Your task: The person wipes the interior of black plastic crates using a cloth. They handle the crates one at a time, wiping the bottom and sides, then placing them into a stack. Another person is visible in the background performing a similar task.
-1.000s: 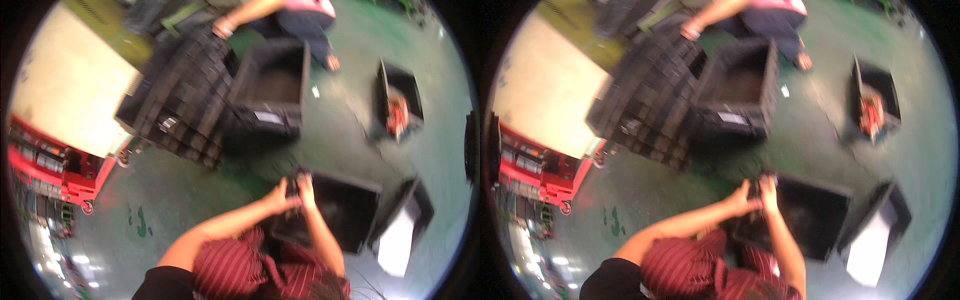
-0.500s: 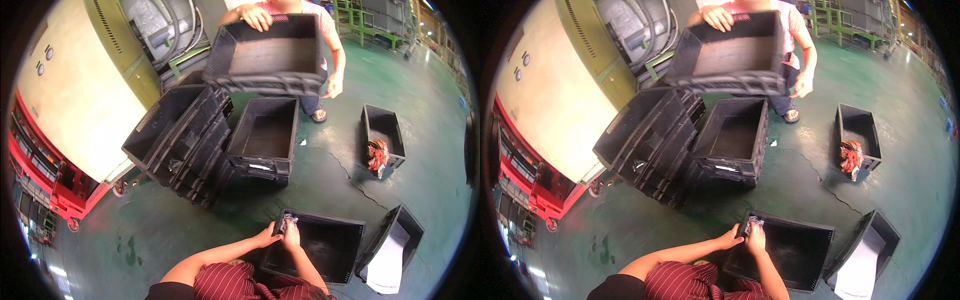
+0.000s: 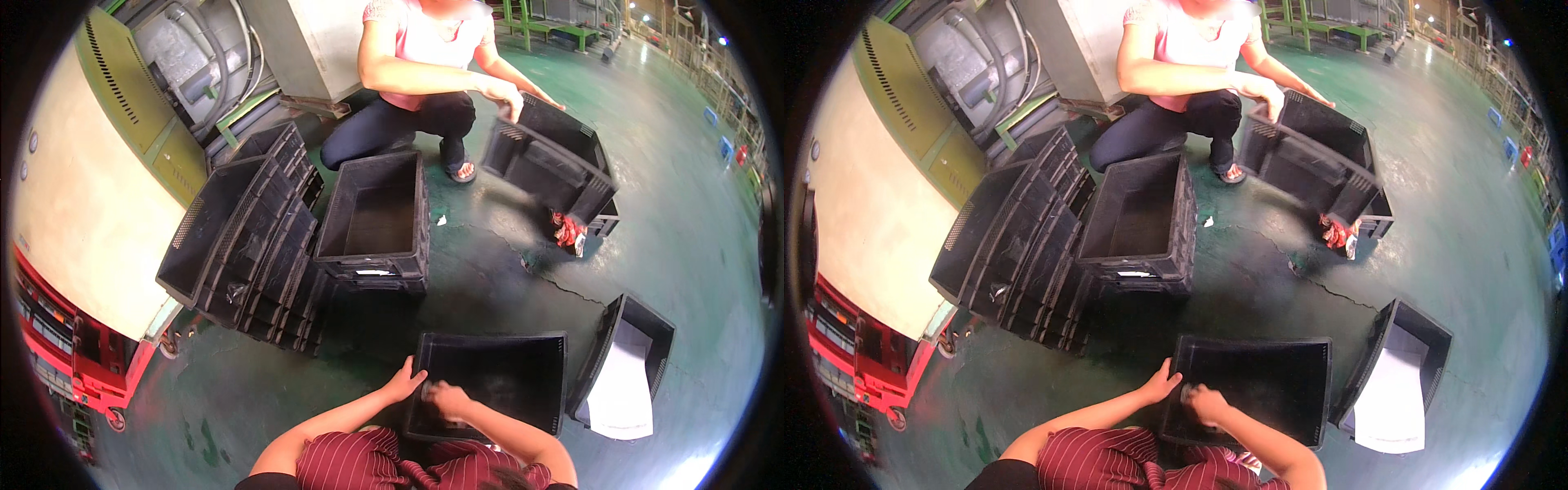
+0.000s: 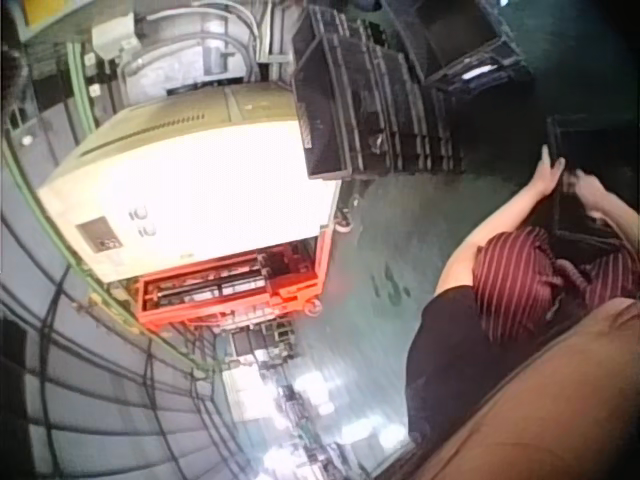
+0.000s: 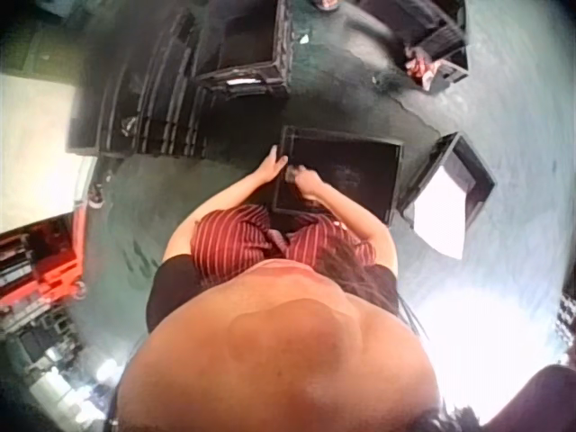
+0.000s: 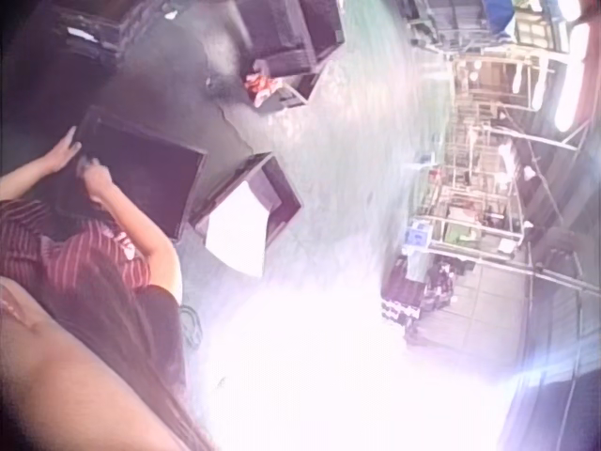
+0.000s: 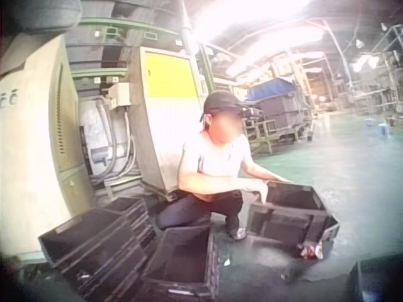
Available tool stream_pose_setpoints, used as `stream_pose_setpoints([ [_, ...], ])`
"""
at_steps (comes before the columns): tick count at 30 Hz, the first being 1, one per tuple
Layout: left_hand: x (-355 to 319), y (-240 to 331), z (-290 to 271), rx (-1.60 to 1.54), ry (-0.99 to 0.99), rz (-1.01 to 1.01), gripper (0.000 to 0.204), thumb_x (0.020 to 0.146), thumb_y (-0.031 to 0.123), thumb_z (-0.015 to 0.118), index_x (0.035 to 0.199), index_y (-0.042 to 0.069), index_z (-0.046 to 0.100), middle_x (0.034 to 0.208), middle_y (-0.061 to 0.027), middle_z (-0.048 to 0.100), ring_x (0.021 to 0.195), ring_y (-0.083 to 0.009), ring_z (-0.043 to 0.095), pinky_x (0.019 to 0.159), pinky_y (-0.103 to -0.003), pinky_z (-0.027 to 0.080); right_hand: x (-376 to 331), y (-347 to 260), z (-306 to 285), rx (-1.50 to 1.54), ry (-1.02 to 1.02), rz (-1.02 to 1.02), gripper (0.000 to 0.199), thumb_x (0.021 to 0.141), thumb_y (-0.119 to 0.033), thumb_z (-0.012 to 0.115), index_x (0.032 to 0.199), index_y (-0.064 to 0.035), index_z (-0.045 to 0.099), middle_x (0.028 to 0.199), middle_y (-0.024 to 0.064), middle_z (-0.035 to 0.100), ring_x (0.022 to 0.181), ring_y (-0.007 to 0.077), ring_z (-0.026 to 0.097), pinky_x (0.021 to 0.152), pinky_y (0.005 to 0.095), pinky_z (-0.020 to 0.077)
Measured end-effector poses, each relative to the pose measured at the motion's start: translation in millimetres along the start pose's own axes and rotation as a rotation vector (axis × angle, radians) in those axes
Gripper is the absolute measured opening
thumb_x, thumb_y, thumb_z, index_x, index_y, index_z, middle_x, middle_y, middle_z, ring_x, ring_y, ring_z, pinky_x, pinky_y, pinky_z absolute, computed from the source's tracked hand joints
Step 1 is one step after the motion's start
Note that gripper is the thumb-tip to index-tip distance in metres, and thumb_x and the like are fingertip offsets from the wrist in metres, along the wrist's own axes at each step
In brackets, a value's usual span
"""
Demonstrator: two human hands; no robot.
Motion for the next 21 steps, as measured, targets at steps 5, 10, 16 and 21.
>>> stream_pose_setpoints([
  [5, 1, 5, 0, 0.043, 0.052, -0.062, 0.064, 0.082, 0.039, 0.051, 0.122, -0.003, 0.024, 0.112, -0.024, 0.047, 0.106, -0.0314, 0.047, 0.089, -0.036, 0.036, -31, 16, -10, -0.082, 0.222, -0.098, 0.025, 0.062, -0.017, 0.058, 0.088, -0.016, 0.06, 0.102, 0.0074, 0.047, 0.095, 0.0272, 0.046, 0.07, 0.0349, 0.0487],
  [10, 0, 9, -12, 0.184, 0.113, -0.02, 0.064, 0.082, 0.036, 0.051, 0.123, -0.005, 0.023, 0.11, -0.0255, 0.049, 0.105, -0.033, 0.048, 0.088, -0.037, 0.038, 12, 89, -68, -0.065, 0.321, 0.328, 0.034, 0.065, -0.017, 0.057, 0.099, -0.0131, 0.058, 0.108, 0.0097, 0.05, 0.105, 0.0303, 0.042, 0.084, 0.0377, 0.0397],
  [16, 5, 5, -10, 0.088, 0.063, -0.062, 0.058, 0.083, 0.034, 0.051, 0.121, -0.004, 0.028, 0.106, -0.0238, 0.052, 0.101, -0.0329, 0.051, 0.086, -0.036, 0.039, -22, 27, -10, -0.013, 0.249, -0.063, 0.029, 0.06, -0.014, 0.06, 0.089, -0.0121, 0.06, 0.11, 0.0064, 0.048, 0.108, 0.0286, 0.039, 0.089, 0.0375, 0.0364],
  [21, 5, 15, 2, 0.022, 0.018, -0.063, 0.058, 0.083, 0.034, 0.05, 0.119, -0.005, 0.029, 0.106, -0.0244, 0.052, 0.102, -0.0323, 0.051, 0.086, -0.035, 0.038, -59, -4, 2, -0.079, 0.058, -0.495, 0.024, 0.071, -0.018, 0.05, 0.094, -0.0143, 0.059, 0.114, 0.0054, 0.047, 0.11, 0.0248, 0.039, 0.09, 0.0382, 0.0354],
])
Point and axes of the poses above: each hand's wrist, its own x-axis towards the middle knuckle, its own z-axis out of the palm, y = z × x, the point moved 10 cm from there along x, towards the middle knuckle
